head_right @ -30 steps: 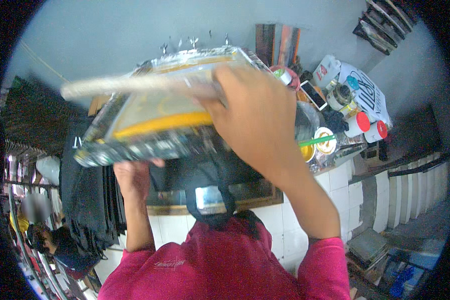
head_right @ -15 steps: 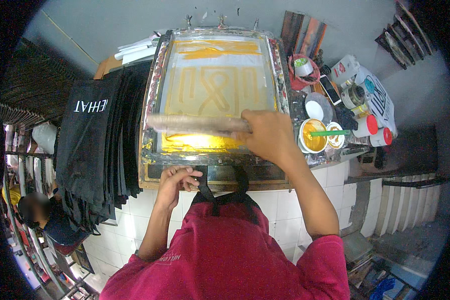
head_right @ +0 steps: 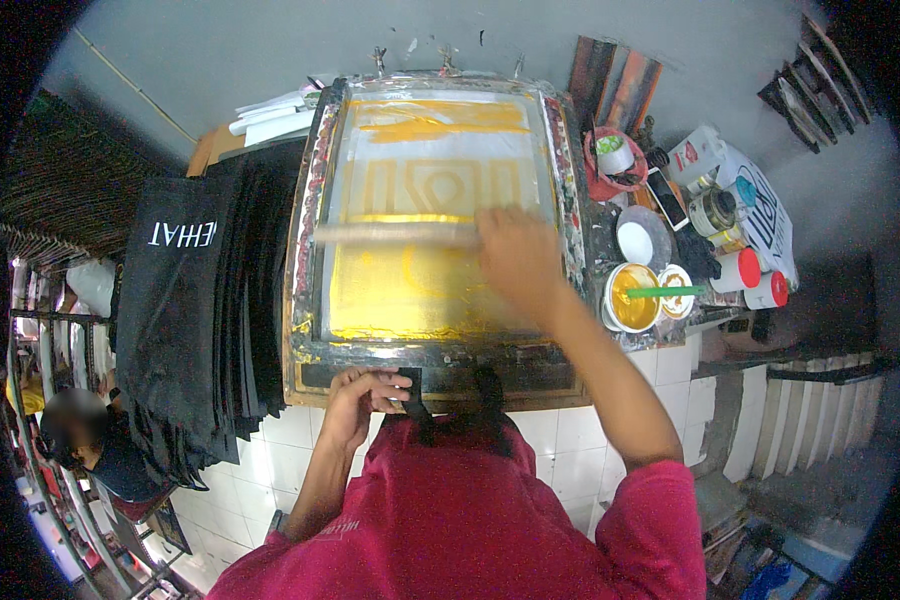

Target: The person performs a series of screen-printing operations on black tote bags by placing a bag onto a platen, lowering a screen, and using a squeegee to apply gold ink through the stencil multiple times for each bag.

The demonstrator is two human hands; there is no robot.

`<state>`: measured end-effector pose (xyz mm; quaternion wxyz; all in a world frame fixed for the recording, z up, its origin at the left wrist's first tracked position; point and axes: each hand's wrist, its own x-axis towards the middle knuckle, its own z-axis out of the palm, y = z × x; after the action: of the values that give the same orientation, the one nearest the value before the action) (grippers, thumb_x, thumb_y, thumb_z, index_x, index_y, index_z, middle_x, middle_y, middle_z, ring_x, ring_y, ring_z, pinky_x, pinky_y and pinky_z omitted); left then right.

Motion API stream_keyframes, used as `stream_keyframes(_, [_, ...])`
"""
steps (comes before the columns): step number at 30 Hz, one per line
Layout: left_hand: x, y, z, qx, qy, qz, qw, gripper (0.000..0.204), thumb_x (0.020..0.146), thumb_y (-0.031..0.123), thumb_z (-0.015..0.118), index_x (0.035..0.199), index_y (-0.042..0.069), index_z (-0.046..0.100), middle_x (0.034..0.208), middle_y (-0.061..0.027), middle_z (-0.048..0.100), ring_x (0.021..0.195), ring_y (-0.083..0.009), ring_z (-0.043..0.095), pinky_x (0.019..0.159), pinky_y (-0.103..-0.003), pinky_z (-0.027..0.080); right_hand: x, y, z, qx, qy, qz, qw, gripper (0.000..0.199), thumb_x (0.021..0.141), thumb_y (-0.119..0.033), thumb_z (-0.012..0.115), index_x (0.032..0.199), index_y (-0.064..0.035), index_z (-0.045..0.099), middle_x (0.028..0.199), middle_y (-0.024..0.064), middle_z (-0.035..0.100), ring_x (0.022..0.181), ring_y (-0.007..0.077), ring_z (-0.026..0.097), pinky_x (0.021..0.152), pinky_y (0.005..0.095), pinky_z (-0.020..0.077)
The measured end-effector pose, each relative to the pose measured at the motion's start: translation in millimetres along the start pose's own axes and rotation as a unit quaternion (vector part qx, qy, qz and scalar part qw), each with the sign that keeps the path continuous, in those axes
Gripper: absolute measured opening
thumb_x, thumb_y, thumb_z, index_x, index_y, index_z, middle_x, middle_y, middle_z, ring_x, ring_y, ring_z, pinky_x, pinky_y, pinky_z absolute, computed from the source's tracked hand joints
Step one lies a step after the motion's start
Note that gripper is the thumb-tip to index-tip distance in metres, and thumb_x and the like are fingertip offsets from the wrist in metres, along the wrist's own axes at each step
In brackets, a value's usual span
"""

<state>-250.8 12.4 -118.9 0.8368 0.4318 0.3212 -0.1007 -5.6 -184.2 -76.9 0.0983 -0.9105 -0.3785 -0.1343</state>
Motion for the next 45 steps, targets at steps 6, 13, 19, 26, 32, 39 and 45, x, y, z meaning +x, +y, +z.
stream_keyframes(6, [4, -3, -8, -0.205, -0.025, -0.085, 0.975, 0.038, 0.087, 0.009, 0.046, 0.112, -0.017, 0.056, 0.126, -0.0379, 0.061, 0.121, -0.0431, 0.063, 0.102, -0.047, 0.055, 136, 80, 14, 0.006, -0.080, 0.051, 0.995, 0.048, 0.080, -0.043, 0.078, 0.111, -0.0079, 0.070, 0.099, 0.0186, 0.073, 0.096, 0.0383, 0.070, 0.083, 0.0496, 0.0540])
stream_keyframes(13, [-2, 22, -22, -0.059, -0.161, -0.078, 0.982, 0.040, 0.094, 0.016, 0.043, 0.117, -0.011, 0.062, 0.113, -0.0308, 0.070, 0.097, -0.0384, 0.074, 0.085, -0.043, 0.063, 187, 114, 18, -0.020, -0.104, 0.068, 0.992, 0.066, 0.075, -0.058, 0.078, 0.121, -0.0115, 0.073, 0.104, 0.0186, 0.075, 0.100, 0.0369, 0.071, 0.087, 0.0491, 0.0550])
stream_keyframes(19, [76, 149, 44, 0.372, 0.027, 0.378, 0.847, 0.020, 0.095, 0.010, 0.062, 0.112, 0.001, 0.069, 0.105, -0.0101, 0.073, 0.104, -0.0190, 0.068, 0.093, -0.034, 0.052, 165, 79, 25, -0.088, -0.093, 0.107, 0.986, 0.074, 0.071, -0.075, 0.072, 0.106, -0.0105, 0.077, 0.095, 0.0151, 0.076, 0.087, 0.0326, 0.073, 0.074, 0.0460, 0.0576])
stream_keyframes(26, [195, 241, 62, 0.631, 0.069, 0.463, 0.618, 0.036, 0.081, 0.017, 0.077, 0.114, 0.004, 0.072, 0.113, -0.0194, 0.071, 0.106, -0.0390, 0.067, 0.095, -0.043, 0.051, 132, 71, 33, -0.077, -0.006, 0.050, 0.996, 0.070, 0.070, -0.077, 0.071, 0.089, -0.0100, 0.076, 0.084, 0.0114, 0.074, 0.079, 0.0292, 0.072, 0.066, 0.0424, 0.0568])
stream_keyframes(32, [173, 216, 50, 0.640, 0.069, 0.418, 0.641, 0.032, 0.079, 0.021, 0.080, 0.106, 0.004, 0.075, 0.100, -0.0194, 0.073, 0.093, -0.0377, 0.071, 0.084, -0.043, 0.055, 97, 57, 27, -0.075, -0.020, 0.054, 0.996, 0.066, 0.069, -0.075, 0.073, 0.084, -0.0103, 0.075, 0.082, 0.0104, 0.073, 0.079, 0.0281, 0.072, 0.066, 0.0419, 0.0568])
stream_keyframes(39, [129, 181, 32, 0.630, 0.052, 0.449, 0.632, 0.030, 0.079, 0.020, 0.081, 0.104, 0.004, 0.075, 0.096, -0.0195, 0.073, 0.084, -0.0370, 0.072, 0.077, -0.042, 0.056, 47, 27, 14, -0.044, -0.013, 0.054, 0.998, 0.061, 0.067, -0.071, 0.077, 0.080, -0.0110, 0.073, 0.081, 0.0094, 0.073, 0.079, 0.0284, 0.072, 0.066, 0.0417, 0.0568])
stream_keyframes(45, [69, 143, 18, 0.647, 0.039, 0.405, 0.645, 0.028, 0.075, 0.011, 0.079, 0.102, 0.004, 0.075, 0.098, -0.0173, 0.073, 0.093, -0.0359, 0.069, 0.083, -0.041, 0.054, -17, -10, -8, -0.034, -0.050, 0.064, 0.996, 0.051, 0.066, -0.059, 0.082, 0.078, -0.0110, 0.069, 0.075, 0.0071, 0.067, 0.075, 0.0295, 0.069, 0.064, 0.0413, 0.0553])
